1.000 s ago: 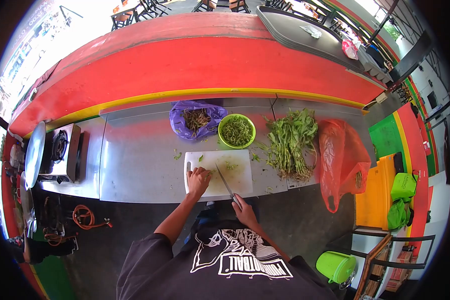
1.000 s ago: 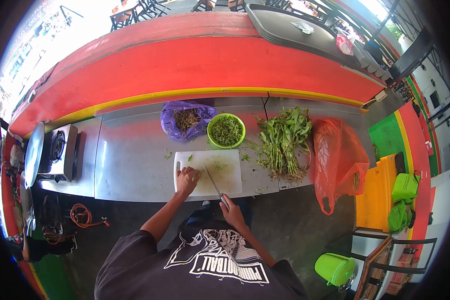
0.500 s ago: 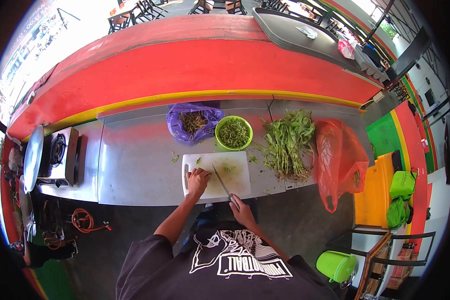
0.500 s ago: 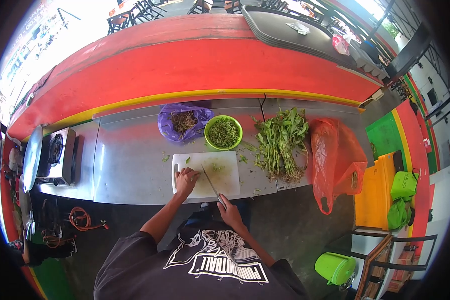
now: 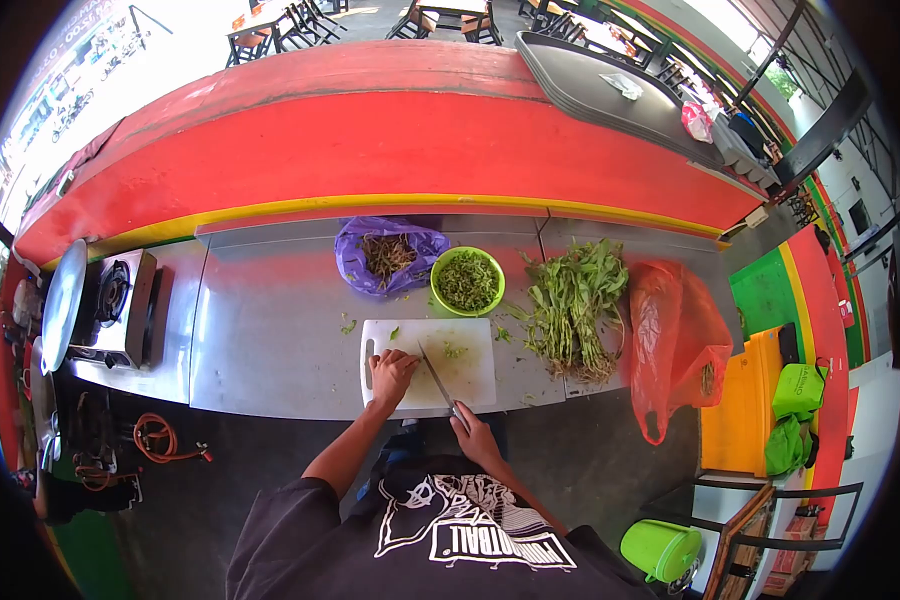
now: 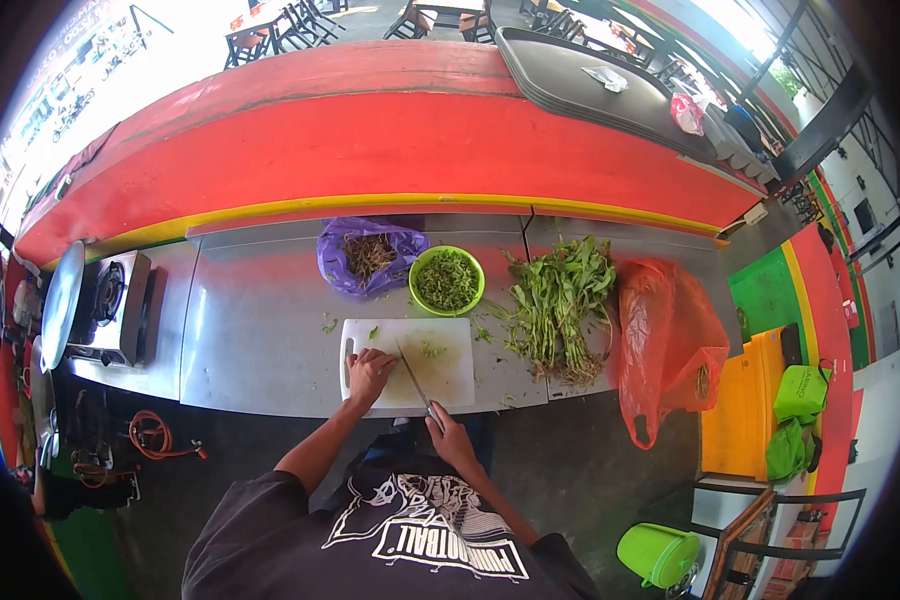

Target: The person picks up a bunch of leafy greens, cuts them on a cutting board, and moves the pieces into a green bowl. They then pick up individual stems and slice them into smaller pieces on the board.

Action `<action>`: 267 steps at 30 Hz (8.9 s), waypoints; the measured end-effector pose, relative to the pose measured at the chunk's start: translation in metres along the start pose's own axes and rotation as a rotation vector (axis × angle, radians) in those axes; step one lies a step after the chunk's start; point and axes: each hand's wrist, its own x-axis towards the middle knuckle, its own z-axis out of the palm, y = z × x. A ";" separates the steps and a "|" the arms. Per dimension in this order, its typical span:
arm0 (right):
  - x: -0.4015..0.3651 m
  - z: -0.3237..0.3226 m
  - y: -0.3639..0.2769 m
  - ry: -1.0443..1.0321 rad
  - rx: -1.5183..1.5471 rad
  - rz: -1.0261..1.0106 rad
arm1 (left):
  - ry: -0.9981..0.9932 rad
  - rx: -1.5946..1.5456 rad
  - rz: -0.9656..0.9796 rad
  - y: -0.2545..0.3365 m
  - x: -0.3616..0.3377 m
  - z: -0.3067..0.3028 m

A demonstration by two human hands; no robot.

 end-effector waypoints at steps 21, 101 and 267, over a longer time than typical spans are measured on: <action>-0.004 -0.009 0.013 0.135 0.147 -0.099 | 0.068 0.100 -0.264 -0.020 0.061 0.011; 0.039 0.012 -0.013 0.161 -0.145 -0.166 | 0.037 0.097 0.185 0.002 0.001 -0.001; 0.057 0.038 -0.026 0.031 -0.325 -0.172 | -0.006 0.193 0.100 -0.007 -0.031 -0.012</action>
